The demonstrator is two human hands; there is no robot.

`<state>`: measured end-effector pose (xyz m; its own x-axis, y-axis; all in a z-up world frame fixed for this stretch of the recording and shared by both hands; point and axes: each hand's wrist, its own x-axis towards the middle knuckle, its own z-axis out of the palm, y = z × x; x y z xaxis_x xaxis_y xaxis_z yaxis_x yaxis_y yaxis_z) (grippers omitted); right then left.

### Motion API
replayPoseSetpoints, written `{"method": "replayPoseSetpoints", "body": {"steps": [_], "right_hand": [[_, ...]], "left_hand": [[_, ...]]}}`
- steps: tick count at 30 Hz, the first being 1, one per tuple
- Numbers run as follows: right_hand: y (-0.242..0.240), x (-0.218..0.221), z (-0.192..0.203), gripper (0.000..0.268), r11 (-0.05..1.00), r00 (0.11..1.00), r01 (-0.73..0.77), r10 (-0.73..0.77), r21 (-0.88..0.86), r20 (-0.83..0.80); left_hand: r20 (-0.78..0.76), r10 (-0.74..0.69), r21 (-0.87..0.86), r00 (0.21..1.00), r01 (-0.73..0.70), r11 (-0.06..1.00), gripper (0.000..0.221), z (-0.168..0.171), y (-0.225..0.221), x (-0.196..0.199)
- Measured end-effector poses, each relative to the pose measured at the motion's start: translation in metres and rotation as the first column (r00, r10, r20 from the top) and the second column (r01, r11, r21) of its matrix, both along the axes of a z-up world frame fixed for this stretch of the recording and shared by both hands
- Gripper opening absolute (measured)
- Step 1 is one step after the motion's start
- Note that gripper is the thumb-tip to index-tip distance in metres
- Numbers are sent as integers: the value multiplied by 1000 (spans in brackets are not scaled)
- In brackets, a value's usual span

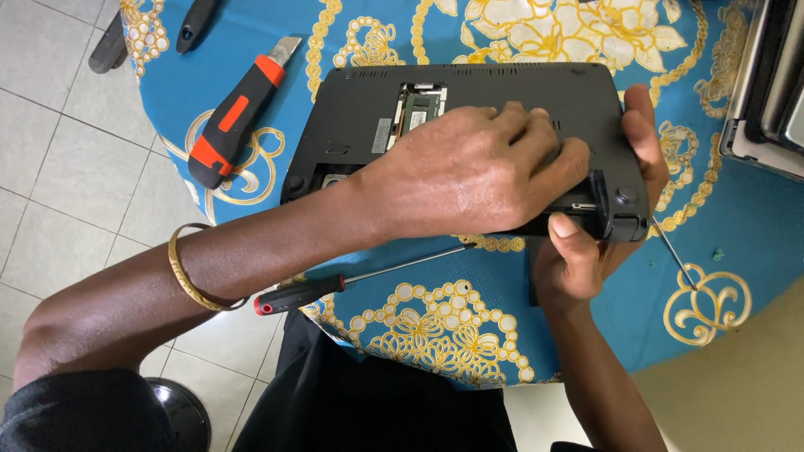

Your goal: Disassembling a laptop by prying open the bottom casing and keyboard panel using a screwdriver and manual force.

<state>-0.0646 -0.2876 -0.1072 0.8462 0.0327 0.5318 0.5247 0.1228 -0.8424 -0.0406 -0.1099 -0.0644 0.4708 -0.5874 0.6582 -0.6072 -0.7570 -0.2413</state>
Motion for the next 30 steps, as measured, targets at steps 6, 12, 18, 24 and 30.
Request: {"method": "replayPoseSetpoints", "body": {"steps": [6,12,18,24,30], "right_hand": [[-5,4,-9,78,996,999,-45,44,-73,-9],[0,3,-7,84,993,996,-90,91,-70,6],[0,2,-10,86,990,995,-103,101,-100,-22],[1,2,-9,90,989,990,-134,131,-61,-51],[1,1,-9,91,989,989,-139,136,-46,-62]], "left_hand": [[-283,-124,-111,951,96,989,22,0,22,9],[-534,-223,-173,816,152,973,47,3,56,-2],[-417,-118,-36,901,114,993,46,-18,52,-6],[-305,-23,77,952,48,996,28,-24,42,-7],[-328,-28,79,944,58,995,29,-23,43,-6]]}}
